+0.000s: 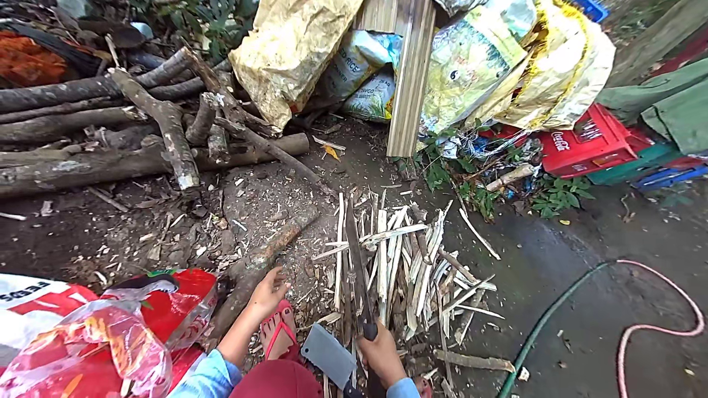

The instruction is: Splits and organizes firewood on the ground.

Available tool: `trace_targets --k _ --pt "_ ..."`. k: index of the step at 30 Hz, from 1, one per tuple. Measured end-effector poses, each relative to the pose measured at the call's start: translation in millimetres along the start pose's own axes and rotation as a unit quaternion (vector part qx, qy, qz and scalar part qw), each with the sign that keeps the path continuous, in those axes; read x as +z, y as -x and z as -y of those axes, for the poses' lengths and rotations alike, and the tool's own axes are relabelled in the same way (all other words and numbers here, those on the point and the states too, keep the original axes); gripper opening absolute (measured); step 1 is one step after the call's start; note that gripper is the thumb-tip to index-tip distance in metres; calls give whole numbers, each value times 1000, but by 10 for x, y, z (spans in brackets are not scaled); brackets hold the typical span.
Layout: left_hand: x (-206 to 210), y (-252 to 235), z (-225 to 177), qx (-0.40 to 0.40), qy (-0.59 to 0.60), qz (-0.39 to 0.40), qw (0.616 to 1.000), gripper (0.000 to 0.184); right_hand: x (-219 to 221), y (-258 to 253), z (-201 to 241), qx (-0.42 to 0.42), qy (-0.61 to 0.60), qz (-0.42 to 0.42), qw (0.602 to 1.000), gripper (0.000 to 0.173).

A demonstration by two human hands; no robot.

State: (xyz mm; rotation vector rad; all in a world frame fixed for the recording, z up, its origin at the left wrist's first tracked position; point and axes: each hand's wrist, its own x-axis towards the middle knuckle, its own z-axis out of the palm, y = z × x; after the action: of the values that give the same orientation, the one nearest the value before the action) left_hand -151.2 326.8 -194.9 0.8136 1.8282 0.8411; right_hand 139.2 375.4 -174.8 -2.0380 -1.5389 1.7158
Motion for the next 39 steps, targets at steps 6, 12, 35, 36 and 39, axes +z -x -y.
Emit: trace_targets --k 6,12,35,36,39 --pt "229 -452 -519 96 -159 48 981 59 166 32 -53 -2 58 3 998 37" --pt "539 -791 -914 79 -256 96 959 53 194 53 -37 -1 76 8 997 42" --pt "-1512 1798 357 -12 -175 -281 943 29 561 192 -725 22 37 88 995 29" --pt "-1576 1914 414 -39 -179 -308 933 29 562 184 -719 24 42 90 995 28" --pt "-1651 2000 537 -103 -206 -306 924 32 562 117 -803 17 55 96 994 31"
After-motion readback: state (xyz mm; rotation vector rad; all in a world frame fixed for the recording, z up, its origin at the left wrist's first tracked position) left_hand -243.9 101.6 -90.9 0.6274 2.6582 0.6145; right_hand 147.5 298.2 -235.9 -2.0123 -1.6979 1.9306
